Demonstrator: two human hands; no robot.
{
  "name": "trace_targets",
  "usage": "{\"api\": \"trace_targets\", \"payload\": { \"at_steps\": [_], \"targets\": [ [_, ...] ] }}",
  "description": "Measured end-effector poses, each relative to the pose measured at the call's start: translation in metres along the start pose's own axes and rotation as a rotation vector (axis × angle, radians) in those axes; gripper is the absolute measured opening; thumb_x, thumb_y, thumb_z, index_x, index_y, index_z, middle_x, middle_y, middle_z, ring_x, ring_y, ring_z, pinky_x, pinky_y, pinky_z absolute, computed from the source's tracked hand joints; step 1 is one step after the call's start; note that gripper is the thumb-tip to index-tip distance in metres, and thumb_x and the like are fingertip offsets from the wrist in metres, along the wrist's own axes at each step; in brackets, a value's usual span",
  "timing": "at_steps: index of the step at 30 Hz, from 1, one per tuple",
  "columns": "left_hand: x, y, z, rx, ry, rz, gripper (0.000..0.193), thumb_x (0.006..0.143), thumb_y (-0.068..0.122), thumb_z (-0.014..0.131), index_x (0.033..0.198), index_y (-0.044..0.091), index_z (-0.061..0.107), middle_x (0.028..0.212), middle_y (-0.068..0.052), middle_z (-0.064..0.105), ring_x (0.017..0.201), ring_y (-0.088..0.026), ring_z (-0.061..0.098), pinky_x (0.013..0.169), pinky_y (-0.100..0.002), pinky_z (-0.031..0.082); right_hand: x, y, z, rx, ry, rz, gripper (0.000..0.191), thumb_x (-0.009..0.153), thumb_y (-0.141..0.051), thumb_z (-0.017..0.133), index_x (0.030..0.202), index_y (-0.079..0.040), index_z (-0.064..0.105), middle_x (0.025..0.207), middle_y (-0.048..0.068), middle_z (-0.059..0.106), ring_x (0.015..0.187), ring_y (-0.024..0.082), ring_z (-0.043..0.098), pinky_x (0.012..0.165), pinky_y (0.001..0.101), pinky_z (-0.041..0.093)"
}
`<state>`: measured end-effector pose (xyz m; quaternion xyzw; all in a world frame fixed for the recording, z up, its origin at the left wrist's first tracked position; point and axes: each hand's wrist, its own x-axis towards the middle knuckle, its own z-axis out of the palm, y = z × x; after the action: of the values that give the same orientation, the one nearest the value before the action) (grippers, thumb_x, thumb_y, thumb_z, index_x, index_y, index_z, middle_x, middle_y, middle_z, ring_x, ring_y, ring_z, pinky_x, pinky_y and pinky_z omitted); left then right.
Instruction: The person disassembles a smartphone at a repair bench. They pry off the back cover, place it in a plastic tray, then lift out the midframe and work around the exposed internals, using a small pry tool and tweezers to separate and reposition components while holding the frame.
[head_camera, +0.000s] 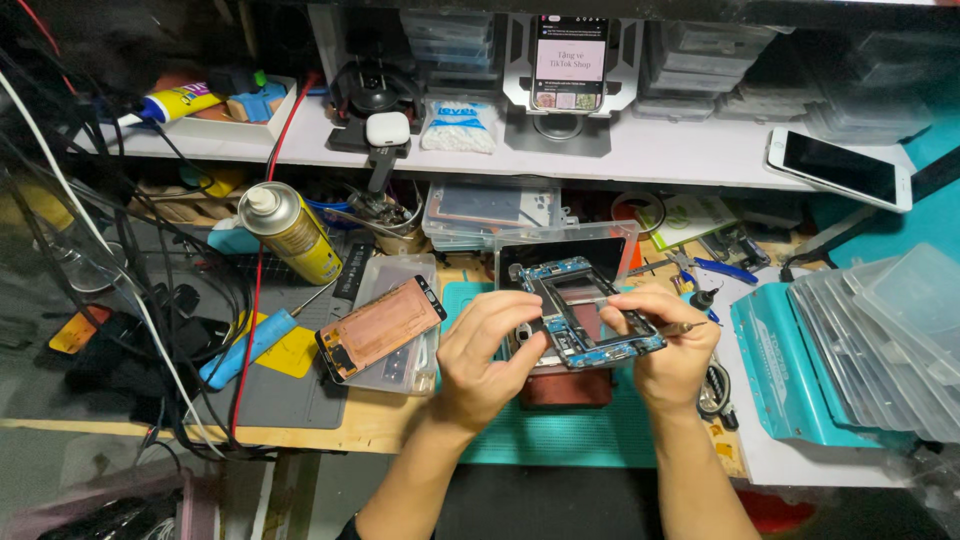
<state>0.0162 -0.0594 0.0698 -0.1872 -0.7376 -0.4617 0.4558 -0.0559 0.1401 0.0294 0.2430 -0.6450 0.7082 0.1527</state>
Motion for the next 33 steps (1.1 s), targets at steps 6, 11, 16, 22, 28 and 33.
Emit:
{"api": "trace_targets", "payload": {
  "at_steps": [6,11,16,22,28,33],
  "targets": [
    [-0.020,-0.013,0.019,-0.228,0.027,-0.510,0.022,0.084,-0.002,0.082,0.101,0.003,0.070,0.102,-0.011,0.074,0.088,-0.025,0.074,0.081,-0.033,0.061,0.014,0.015,-0.015,0.219,0.150,0.136,0.016,0.086,0.008,0.079,0.101,0.004,0.074,0.094,0.006,0.070,0.077,0.010,0.061,0.068,0.0217,0.046],
    [0.001,-0.006,0.023,-0.068,-0.100,-0.202,0.024,0.086,0.003,0.078,0.108,0.001,0.069,0.114,-0.013,0.071,0.109,-0.029,0.067,0.097,-0.038,0.053,0.031,0.013,-0.032,0.299,0.120,0.342,0.017,0.089,-0.002,0.077,0.106,0.003,0.074,0.082,0.005,0.068,0.064,0.009,0.058,0.056,0.0221,0.041],
    [0.022,0.000,0.034,-0.189,-0.371,-0.158,0.033,0.087,0.011,0.079,0.118,0.000,0.070,0.118,-0.012,0.072,0.111,-0.031,0.067,0.098,-0.039,0.053,0.052,0.010,-0.038,0.341,-0.007,0.425,0.019,0.090,-0.009,0.076,0.105,0.001,0.074,0.077,0.002,0.064,0.059,0.006,0.051,0.051,0.0228,0.035],
    [0.021,0.004,0.051,-0.209,-0.471,-0.276,0.037,0.084,0.014,0.080,0.118,0.001,0.071,0.111,-0.012,0.071,0.099,-0.027,0.069,0.086,-0.035,0.055,0.061,0.009,-0.037,0.280,-0.092,0.527,0.021,0.088,-0.014,0.078,0.104,-0.002,0.074,0.073,-0.002,0.060,0.060,0.006,0.050,0.051,0.0228,0.035],
    [0.015,-0.001,0.062,-0.163,-0.450,-0.253,0.030,0.083,0.014,0.082,0.109,0.000,0.072,0.101,-0.011,0.068,0.094,-0.028,0.069,0.082,-0.036,0.055,0.063,0.003,-0.028,0.173,-0.234,0.553,0.023,0.087,-0.017,0.076,0.106,-0.004,0.076,0.079,-0.001,0.067,0.067,0.006,0.059,0.056,0.0218,0.044],
    [0.010,-0.003,0.070,-0.137,-0.380,-0.339,0.024,0.082,0.011,0.083,0.100,0.000,0.071,0.098,-0.011,0.069,0.089,-0.025,0.071,0.078,-0.034,0.056,0.061,0.010,-0.028,0.277,-0.282,0.365,0.012,0.090,-0.010,0.073,0.095,0.000,0.070,0.105,0.001,0.074,0.080,0.004,0.063,0.066,0.0210,0.049]
  ]
}}
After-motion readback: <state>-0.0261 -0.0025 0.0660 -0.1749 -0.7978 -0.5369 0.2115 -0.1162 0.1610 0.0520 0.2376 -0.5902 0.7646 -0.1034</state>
